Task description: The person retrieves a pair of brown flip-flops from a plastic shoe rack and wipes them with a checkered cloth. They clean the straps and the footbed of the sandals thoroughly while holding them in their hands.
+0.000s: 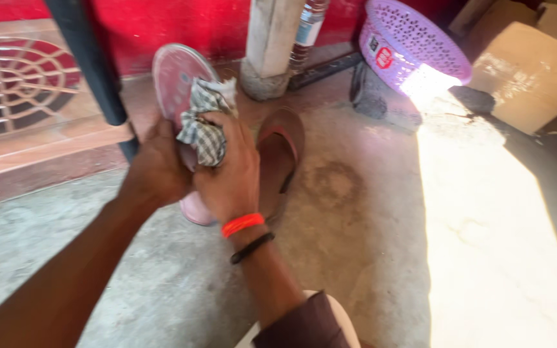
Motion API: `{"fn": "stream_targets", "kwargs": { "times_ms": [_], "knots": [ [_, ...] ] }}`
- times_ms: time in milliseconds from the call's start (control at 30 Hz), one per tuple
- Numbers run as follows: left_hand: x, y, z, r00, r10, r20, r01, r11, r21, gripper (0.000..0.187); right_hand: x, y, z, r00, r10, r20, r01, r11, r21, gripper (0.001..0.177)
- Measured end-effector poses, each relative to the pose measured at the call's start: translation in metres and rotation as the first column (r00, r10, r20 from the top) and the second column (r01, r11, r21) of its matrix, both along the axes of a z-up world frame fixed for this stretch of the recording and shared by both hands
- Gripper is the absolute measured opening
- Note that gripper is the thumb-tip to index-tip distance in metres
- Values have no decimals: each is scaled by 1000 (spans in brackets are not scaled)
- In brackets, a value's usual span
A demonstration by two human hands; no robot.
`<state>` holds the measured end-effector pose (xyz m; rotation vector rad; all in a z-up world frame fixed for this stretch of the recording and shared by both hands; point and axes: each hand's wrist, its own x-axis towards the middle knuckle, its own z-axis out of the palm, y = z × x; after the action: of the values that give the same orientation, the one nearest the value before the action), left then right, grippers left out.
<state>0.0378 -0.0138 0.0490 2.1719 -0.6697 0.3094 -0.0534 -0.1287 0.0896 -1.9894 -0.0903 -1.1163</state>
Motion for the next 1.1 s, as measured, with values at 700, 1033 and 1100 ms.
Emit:
{"fn": "stream_targets", "kwargs": {
  "times_ms": [700,1033,1100],
  "knots": [
    [-37,-1,32,945,261,198,-287,951,114,59,10,-11,0,987,151,-59,-143,982,121,48],
    [-32,-11,35,910,402,106,-415,884,213,85,36,-41,-43,765,366,-530,3,820,572,47],
    [-35,-11,35,906,409,111,-424,876,229,85,35,-33,-43,772,267,-577,46,881,470,38]
  ]
}}
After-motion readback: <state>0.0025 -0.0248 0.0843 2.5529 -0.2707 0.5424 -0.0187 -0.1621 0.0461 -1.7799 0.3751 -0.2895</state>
